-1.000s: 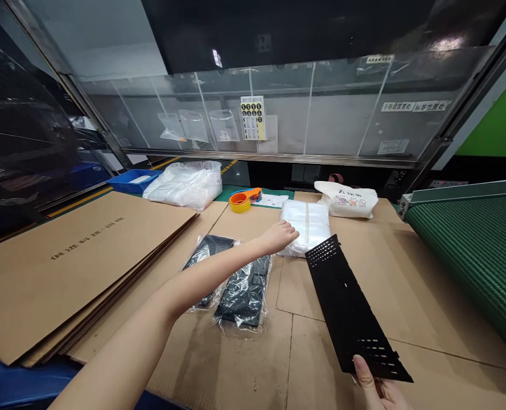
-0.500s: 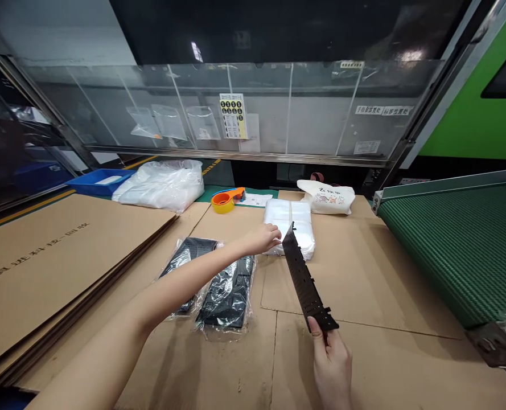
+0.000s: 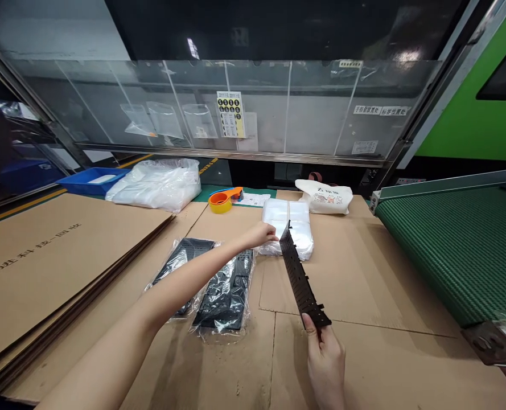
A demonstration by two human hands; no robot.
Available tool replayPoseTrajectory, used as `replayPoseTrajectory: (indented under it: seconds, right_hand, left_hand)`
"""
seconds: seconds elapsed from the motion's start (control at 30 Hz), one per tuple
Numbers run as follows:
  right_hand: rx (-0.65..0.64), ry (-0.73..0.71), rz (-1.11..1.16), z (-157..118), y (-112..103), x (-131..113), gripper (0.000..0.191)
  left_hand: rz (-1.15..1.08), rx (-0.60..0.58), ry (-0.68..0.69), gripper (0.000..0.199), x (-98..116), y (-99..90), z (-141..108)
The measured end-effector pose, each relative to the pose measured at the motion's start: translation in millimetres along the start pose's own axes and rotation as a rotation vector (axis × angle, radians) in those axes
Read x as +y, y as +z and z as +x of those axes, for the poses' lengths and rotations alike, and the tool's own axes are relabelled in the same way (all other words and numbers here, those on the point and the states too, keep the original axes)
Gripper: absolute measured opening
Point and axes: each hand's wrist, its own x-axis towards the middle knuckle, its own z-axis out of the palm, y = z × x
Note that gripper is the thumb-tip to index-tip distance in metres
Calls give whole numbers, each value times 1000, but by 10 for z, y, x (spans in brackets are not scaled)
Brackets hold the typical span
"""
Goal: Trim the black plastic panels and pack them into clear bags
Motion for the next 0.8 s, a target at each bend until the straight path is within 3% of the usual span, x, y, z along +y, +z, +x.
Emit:
replayPoseTrajectory:
  seconds: [0.33, 0.63, 0.8]
  right_hand:
    - [-33, -43, 1, 15, 90, -45, 70]
    - [-83, -63, -46, 16, 117, -17, 73]
    - [-59, -41, -22, 42, 129, -149, 74]
  left_hand:
    - [-100, -121, -13, 18, -7, -65, 19]
    - [-195, -4, -106, 21, -15, -10, 37]
    - [-260, -36, -100, 22, -2, -42, 29]
